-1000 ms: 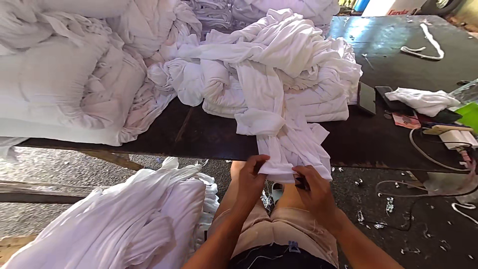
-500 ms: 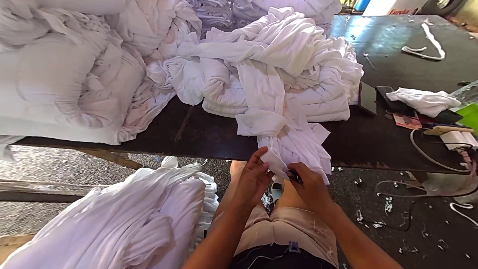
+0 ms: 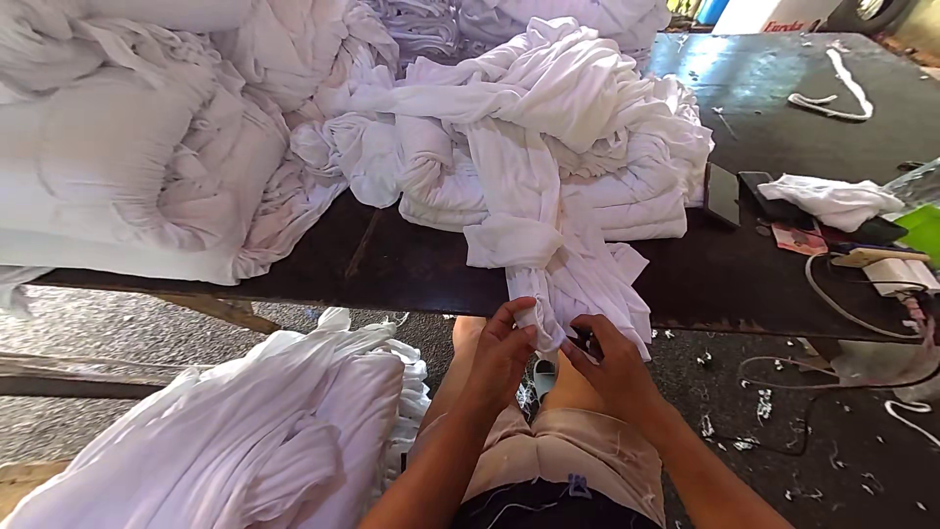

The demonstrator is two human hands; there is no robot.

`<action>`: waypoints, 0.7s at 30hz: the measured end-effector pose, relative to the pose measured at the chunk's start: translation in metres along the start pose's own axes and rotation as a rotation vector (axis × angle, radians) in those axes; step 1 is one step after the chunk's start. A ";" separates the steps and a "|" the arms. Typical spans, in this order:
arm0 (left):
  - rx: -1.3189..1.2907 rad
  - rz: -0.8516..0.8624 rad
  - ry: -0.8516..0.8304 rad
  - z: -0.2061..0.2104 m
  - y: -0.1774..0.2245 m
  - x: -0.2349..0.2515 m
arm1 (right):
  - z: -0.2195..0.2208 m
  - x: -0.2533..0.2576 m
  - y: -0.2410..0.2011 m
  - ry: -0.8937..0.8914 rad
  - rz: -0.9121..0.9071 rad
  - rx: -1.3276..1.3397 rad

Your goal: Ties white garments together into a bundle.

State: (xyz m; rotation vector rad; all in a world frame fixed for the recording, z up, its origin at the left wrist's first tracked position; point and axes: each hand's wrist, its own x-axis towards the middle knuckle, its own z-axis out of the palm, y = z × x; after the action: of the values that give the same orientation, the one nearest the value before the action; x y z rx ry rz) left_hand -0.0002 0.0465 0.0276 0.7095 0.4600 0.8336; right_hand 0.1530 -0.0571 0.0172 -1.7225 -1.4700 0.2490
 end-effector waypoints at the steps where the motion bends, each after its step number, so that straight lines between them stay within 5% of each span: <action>1: -0.003 -0.003 0.003 0.000 0.000 0.000 | 0.000 0.000 0.000 -0.005 0.005 0.012; 21: -0.038 -0.024 0.000 -0.001 0.000 0.001 | 0.007 0.010 -0.006 -0.115 0.052 0.126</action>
State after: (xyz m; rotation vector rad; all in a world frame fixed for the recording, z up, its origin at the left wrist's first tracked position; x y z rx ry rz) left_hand -0.0005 0.0473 0.0263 0.6680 0.4512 0.8173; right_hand 0.1475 -0.0452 0.0208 -1.6698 -1.4601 0.4652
